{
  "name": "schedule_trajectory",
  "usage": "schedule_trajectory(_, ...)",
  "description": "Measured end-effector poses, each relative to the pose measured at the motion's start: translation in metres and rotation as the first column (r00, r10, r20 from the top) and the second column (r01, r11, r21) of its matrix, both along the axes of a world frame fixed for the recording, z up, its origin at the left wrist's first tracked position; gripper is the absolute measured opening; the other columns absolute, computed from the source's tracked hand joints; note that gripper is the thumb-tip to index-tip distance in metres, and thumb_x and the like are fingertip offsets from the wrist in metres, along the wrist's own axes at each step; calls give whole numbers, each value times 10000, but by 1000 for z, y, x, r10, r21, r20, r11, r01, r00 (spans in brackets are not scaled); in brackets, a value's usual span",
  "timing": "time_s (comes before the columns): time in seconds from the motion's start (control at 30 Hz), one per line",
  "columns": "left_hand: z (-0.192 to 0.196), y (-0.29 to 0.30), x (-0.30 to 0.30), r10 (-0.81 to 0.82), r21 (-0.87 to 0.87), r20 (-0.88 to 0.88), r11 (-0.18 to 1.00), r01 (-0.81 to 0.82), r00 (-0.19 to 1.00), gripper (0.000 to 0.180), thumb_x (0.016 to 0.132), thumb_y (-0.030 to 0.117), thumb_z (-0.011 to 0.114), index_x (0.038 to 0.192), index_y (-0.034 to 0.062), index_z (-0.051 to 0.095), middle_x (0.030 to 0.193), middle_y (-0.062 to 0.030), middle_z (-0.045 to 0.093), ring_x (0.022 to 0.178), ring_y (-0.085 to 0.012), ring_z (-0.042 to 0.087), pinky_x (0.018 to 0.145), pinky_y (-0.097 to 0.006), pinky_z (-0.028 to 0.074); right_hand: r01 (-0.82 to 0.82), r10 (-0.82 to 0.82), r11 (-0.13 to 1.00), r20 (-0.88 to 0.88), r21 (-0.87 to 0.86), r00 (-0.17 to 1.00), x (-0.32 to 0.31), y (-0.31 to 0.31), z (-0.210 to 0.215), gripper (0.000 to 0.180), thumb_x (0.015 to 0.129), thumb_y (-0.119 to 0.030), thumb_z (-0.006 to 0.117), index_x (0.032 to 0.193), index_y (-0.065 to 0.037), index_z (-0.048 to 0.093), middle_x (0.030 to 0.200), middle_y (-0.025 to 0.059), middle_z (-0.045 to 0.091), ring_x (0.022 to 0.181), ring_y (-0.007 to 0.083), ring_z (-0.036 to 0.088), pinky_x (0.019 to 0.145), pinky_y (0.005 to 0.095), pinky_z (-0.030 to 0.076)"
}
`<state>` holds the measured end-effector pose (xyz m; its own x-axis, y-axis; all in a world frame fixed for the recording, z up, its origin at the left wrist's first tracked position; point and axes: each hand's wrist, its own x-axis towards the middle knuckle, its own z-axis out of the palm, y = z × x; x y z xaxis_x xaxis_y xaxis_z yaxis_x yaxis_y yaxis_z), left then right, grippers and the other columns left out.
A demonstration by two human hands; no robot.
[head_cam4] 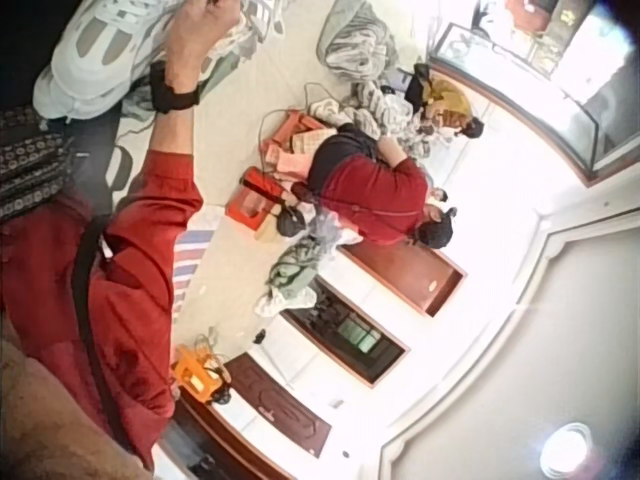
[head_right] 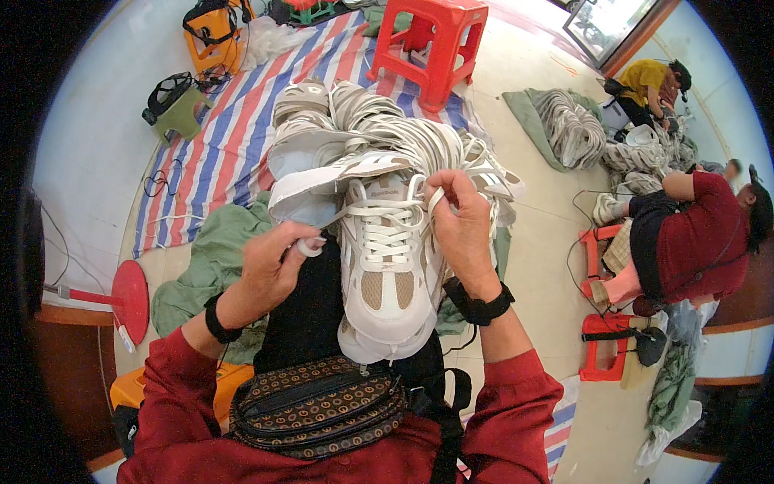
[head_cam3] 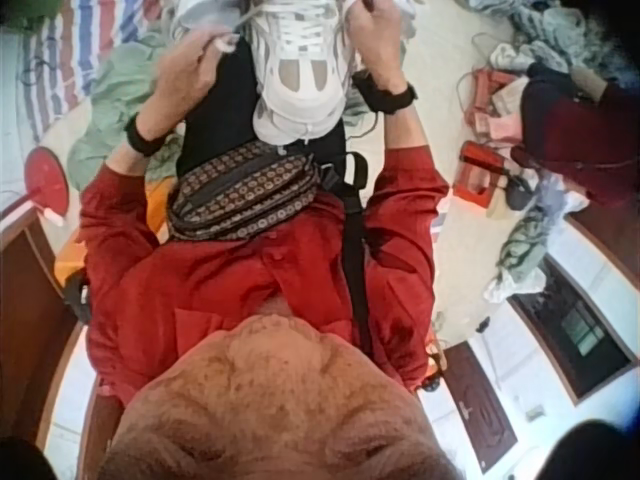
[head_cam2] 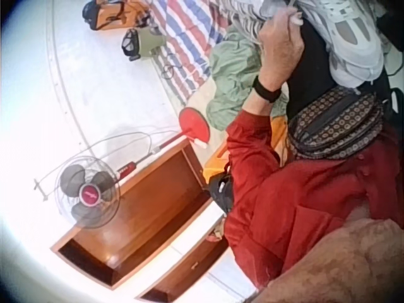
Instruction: The recorder is lacing and organizing white athletic shoes in a manufacturing environment.
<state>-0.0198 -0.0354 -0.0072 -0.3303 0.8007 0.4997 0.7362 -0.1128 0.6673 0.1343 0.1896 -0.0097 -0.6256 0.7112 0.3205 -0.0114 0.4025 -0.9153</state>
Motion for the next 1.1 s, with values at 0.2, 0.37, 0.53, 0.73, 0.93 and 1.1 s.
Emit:
schedule_trajectory(0.2,1,36,3,56,-30,271,998,-50,961,115,907,45,599,1001,-5,643,811,-33,655,698,-77,569,602,-238,454,45,-63,958,55,282,996,1,-3,1,93,881,0,582,971,-13,602,787,48,636,719,98,559,686,245,461)
schedule_trajectory(0.37,-6,48,2,73,-3,539,996,-85,839,143,921,74,595,1027,-1,654,856,-31,659,797,-78,590,679,-229,473,9,-15,988,34,154,999,0,-3,-2,118,857,28,575,966,-11,601,804,83,643,723,147,589,693,271,474)
schedule_trajectory(0.53,-14,62,-3,13,65,681,995,-78,733,153,933,96,597,1040,5,658,888,-27,660,826,-80,592,740,-231,482,-13,-7,917,49,400,999,-5,-2,-2,152,826,63,561,953,-10,600,834,119,628,737,218,607,687,304,481)
schedule_trajectory(0.73,-28,59,-9,87,-73,541,996,-56,837,143,939,72,582,1042,1,652,865,-9,645,765,-75,577,675,-226,475,-27,-14,936,114,350,993,-4,-3,1,133,842,20,600,973,-5,609,838,114,658,766,201,635,731,297,490)
schedule_trajectory(0.93,-29,62,-10,89,12,385,995,-102,919,117,931,43,562,1008,8,643,835,-24,637,735,-88,576,662,-238,473,-39,28,988,72,150,997,-4,0,-5,113,859,-13,619,972,-5,615,817,23,642,768,97,571,747,243,464)
schedule_trajectory(1.1,-21,66,-8,142,7,277,989,-150,950,134,901,60,565,997,9,644,860,-66,641,753,-143,591,692,-290,478,-37,30,996,82,79,996,-4,1,-6,91,863,-34,616,952,-15,616,817,0,624,765,86,557,740,238,454)
